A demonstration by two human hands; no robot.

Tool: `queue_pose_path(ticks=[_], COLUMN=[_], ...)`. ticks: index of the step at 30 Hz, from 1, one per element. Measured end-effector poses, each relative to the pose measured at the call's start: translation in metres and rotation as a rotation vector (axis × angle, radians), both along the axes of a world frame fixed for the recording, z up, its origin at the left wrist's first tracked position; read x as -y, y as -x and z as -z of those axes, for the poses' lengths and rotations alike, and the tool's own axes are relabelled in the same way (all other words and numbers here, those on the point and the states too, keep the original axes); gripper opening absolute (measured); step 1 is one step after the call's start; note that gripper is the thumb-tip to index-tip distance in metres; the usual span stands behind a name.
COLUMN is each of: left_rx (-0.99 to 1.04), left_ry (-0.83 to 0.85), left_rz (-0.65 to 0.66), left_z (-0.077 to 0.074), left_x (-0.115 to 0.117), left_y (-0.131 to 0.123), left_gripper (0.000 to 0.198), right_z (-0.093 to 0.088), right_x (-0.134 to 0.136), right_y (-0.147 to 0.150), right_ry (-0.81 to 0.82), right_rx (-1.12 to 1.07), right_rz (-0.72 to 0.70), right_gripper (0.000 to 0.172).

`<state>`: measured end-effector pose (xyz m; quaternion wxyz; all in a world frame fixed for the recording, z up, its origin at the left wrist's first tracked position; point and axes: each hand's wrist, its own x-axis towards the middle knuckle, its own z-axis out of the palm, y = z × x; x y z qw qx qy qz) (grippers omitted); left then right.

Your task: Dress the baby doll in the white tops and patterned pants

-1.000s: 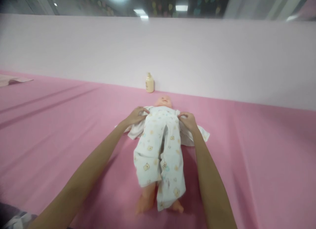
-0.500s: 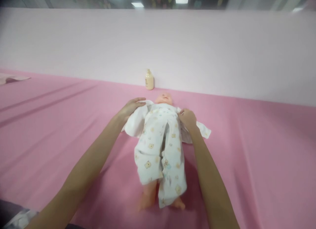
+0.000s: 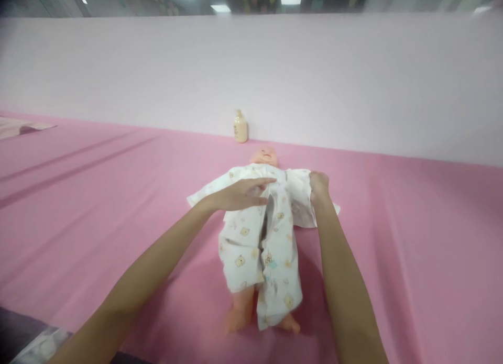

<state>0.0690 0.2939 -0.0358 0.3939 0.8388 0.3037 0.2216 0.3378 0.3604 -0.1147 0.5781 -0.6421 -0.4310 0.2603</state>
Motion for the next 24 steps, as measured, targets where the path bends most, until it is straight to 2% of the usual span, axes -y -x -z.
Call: queue_pose_path(ticks=[3, 4, 6, 8, 12, 14, 17, 19, 22, 24], left_rx=[0.074, 0.123, 0.187, 0.142, -0.1, -0.173, -0.219, -0.23, -0.284, -0.358], left_ry=[-0.008, -0.05, -0.205, -0.357, -0.428, -0.445, -0.49, -0.529, -0.64, -0.749], left_rz=[0.09, 0.055, -0.113, -0.256, -0.268, -0.275, -0.277, -0.277, -0.315, -0.368], left_z=[-0.002, 0.001, 0.009, 0.022, 0.044, 0.049, 0.049, 0.047, 0.046, 0.046], left_x=[-0.001, -0.005, -0.017, -0.029, -0.038, -0.035, -0.03, -0.027, -0.022, -0.016], left_y=[-0.003, -0.003, -0.004, -0.004, -0.007, -0.011, -0.013, -0.013, -0.016, -0.02], left_gripper=[0.037, 0.032, 0.029, 0.031, 0.044, 0.047, 0.043, 0.041, 0.038, 0.036], right_z=[-0.01, -0.015, -0.028, -0.041, -0.054, -0.051, -0.042, -0.039, -0.042, -0.051], right_x=[0.003, 0.005, 0.01, 0.016, 0.026, 0.027, 0.027, 0.025, 0.023, 0.028], right_y=[-0.002, -0.001, 0.006, 0.017, 0.06, 0.087, 0.118, 0.125, 0.116, 0.104], right_ry=[0.059, 0.054, 0.005, -0.052, -0.143, -0.199, -0.223, -0.195, -0.11, -0.06], right_rx=[-0.141, -0.195, -0.319, -0.393, -0.258, -0.156, 0.02, 0.006, -0.112, 0.005], right_rz=[-0.004, -0.006, 0.0, 0.008, -0.083, -0.177, -0.349, -0.394, -0.347, -0.3], right_gripper=[0.004, 0.005, 0.009, 0.019, 0.037, 0.034, 0.018, 0.012, 0.015, 0.016])
